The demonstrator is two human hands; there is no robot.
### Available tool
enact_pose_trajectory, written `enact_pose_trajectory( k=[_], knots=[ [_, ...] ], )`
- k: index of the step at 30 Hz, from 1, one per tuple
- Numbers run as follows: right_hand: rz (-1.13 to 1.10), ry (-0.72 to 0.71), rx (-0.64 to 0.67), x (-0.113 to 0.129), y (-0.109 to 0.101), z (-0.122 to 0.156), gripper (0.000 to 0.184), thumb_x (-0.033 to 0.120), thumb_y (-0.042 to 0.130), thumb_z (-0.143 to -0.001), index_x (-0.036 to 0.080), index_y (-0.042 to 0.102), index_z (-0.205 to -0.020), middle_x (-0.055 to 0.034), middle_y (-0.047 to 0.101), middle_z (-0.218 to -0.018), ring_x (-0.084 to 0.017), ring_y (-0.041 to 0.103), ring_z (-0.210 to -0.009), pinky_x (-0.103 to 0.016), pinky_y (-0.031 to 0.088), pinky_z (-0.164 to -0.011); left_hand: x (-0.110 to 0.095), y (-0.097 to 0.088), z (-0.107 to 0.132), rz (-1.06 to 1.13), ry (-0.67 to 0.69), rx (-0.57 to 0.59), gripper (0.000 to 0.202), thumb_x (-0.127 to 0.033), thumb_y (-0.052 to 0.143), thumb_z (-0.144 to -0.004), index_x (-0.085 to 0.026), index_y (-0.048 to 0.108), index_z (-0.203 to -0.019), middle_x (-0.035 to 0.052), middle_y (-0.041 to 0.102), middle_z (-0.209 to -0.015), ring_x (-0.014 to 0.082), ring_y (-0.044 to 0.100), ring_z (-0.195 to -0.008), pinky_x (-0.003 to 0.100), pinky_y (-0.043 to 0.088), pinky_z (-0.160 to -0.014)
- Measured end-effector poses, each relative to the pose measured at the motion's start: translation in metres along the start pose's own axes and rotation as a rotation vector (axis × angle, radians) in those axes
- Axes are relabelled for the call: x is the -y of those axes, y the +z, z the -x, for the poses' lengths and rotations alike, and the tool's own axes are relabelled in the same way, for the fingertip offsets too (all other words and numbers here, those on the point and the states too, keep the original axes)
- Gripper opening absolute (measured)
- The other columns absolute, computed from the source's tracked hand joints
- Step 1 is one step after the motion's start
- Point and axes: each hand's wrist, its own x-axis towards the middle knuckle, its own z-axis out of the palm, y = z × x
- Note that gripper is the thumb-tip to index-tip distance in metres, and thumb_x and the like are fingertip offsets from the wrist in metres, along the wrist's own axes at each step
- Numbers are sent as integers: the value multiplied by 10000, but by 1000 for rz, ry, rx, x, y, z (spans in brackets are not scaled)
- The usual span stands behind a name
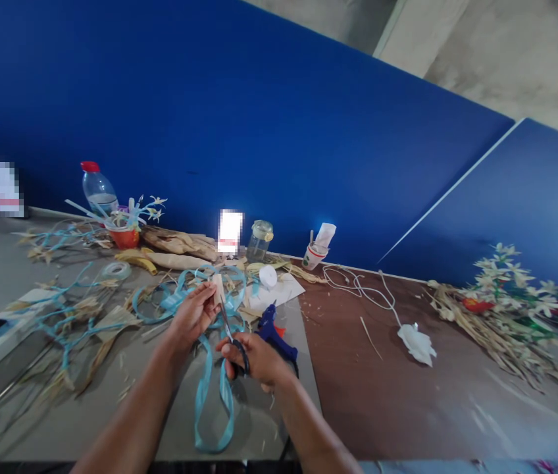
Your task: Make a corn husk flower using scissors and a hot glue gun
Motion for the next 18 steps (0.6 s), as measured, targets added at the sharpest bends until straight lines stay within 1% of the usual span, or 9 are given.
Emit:
enact_pose_trajectory(
  k=[3, 6, 12, 18],
  knots=[
    [32, -7, -36, -5, 1, -6, 482, 608, 648, -694, 141, 626, -811, 33, 532, -513, -79, 432, -465, -213, 330, -507, 3, -1, -1, -14, -4, -9, 168, -201, 701, -649, -181, 543, -702, -53, 517, -571, 69, 458, -464, 203, 395, -478],
    [55, -33, -36, -8, 1, -13, 483, 595, 667, -683, 137, 629, -831, 33, 539, -512, -77, 433, -457, -210, 327, -497, 4, -1, -2, 11, -4, -30, 168, -187, 698, -646, -180, 542, -708, -61, 520, -569, 60, 447, -453, 204, 407, -499],
    [53, -53, -57, -8, -1, -23, 511, 609, 648, -693, 124, 646, -851, 32, 533, -502, -72, 422, -447, -202, 299, -479, 4, -1, -2, 37, 39, 41, 193, -211, 715, -646, -164, 527, -650, -77, 430, -491, 43, 349, -410, 194, 363, -470],
    [13, -89, -67, -8, 2, -28, 539, 629, 642, -682, 121, 640, -865, 37, 520, -497, -73, 417, -443, -210, 318, -479, 7, 1, -2, -21, 74, 33, 201, -213, 721, -615, -169, 525, -620, -80, 426, -488, 43, 336, -403, 198, 329, -456]
  ],
)
